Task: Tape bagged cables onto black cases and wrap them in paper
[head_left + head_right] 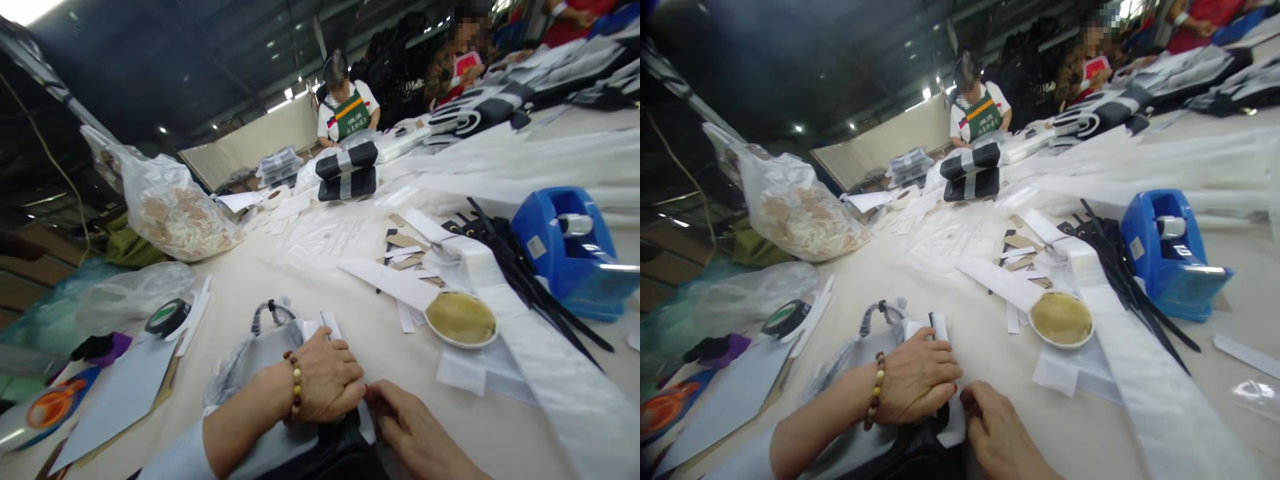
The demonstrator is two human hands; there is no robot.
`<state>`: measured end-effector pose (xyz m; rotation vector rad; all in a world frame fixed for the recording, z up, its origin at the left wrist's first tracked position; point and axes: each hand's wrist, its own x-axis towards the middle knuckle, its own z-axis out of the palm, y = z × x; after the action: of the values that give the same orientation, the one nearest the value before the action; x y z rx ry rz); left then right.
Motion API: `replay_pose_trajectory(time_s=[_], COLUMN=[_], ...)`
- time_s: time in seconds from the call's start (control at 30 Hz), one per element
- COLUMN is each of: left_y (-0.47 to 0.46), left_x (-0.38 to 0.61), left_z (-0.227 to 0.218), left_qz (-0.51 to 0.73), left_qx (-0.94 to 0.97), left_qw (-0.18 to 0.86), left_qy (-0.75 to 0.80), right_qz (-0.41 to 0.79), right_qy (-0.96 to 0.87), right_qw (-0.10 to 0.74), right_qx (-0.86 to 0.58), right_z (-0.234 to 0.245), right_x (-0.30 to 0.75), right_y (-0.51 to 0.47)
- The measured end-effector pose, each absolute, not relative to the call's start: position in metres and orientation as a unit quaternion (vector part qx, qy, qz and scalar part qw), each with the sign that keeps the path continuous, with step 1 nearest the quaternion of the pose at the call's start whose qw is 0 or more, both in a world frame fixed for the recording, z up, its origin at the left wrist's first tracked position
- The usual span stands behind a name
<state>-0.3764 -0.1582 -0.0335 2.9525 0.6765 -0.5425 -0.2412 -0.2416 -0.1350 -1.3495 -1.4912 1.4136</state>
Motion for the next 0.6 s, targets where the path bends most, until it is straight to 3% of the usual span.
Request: replay_pose_trajectory(time_s=[0.13,0.47,0.6], left_y=[-0.159,-0.148,-0.146], left_x=[-0.378,-0.387,-0.394], left_z=[-0.04,-0.06,-0.074], left_qz=[-0.133,-0.036,-0.092], left_qx=[0.965,0.97,0.951], left_qw=[-0.031,-0.021,-0.035], left_qy=[0.224,0.239,0.292], right_qz=[0.529,0.467,0.409], right_qy=[-0.539,-0.571,-0.631], right_qw=[0.377,0.388,0.367], right_qx=[-0.536,-0.553,-0.548], right_z=[-0.139,-0.17,-0.177], right_x=[-0.256,-0.264,-0.263], right_y=[-0.239,-0.232,-0.23])
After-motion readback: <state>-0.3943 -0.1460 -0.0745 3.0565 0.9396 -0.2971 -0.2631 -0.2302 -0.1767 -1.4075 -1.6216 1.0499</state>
